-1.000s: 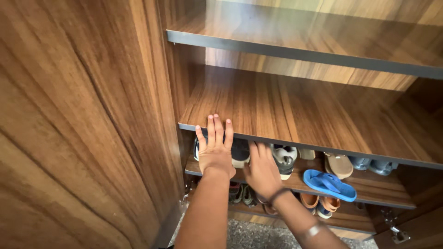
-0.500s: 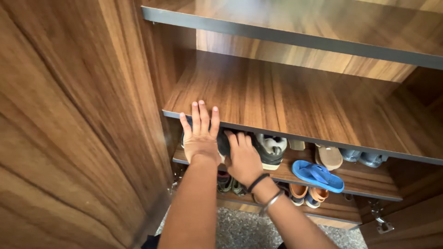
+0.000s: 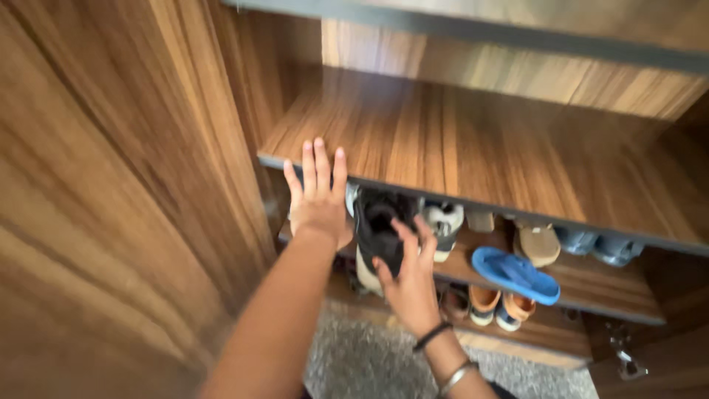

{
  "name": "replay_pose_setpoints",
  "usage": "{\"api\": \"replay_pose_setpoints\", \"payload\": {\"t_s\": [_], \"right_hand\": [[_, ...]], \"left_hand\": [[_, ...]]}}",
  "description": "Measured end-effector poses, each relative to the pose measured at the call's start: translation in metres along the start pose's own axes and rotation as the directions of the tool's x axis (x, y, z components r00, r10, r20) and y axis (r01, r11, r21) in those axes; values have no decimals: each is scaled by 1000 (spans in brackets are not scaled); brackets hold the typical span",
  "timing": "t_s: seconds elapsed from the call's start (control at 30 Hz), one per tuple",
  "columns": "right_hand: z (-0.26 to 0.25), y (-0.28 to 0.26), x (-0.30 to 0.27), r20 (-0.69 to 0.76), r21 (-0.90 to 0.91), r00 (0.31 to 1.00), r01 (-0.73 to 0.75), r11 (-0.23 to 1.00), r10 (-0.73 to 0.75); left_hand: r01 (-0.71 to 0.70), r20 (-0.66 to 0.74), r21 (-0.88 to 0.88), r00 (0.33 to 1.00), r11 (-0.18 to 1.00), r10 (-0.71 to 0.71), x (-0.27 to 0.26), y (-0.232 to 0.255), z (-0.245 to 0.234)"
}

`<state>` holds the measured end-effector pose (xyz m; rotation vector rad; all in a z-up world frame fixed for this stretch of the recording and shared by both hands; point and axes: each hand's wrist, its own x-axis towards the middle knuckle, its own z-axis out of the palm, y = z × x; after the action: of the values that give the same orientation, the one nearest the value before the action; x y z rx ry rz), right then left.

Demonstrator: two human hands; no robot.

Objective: The person repeatedly takes pairs of shoes and sandals from a wooden shoe cabinet and places them on the tiled floor near a parked car. The person handles formal shoes, flip-flops, and sneakers one by one, moving them from the cabinet shelves to the floor.

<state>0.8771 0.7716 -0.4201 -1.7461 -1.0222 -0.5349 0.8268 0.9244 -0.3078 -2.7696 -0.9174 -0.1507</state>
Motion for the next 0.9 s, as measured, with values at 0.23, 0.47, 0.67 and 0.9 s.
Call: {"api": "replay_pose_setpoints", "payload": {"t_s": [0.23, 0.47, 0.67, 0.9], "right_hand": [[4, 23, -11, 126, 184, 956, -283, 941, 263], [5, 43, -38, 227, 426, 910, -414, 804, 348], [-7, 48, -43, 418, 621, 622, -728, 291, 662], [-7, 43, -28, 619, 474, 444, -869, 144, 648]], "left_hand": [[-80, -373, -782, 854, 618, -362, -60, 41, 51], [163, 233, -960, 917, -227, -324, -36, 62, 130], [337, 268, -935, 876, 112, -400, -33, 63, 134], [358, 261, -904, 894, 233, -364, -43, 68, 141]]}}
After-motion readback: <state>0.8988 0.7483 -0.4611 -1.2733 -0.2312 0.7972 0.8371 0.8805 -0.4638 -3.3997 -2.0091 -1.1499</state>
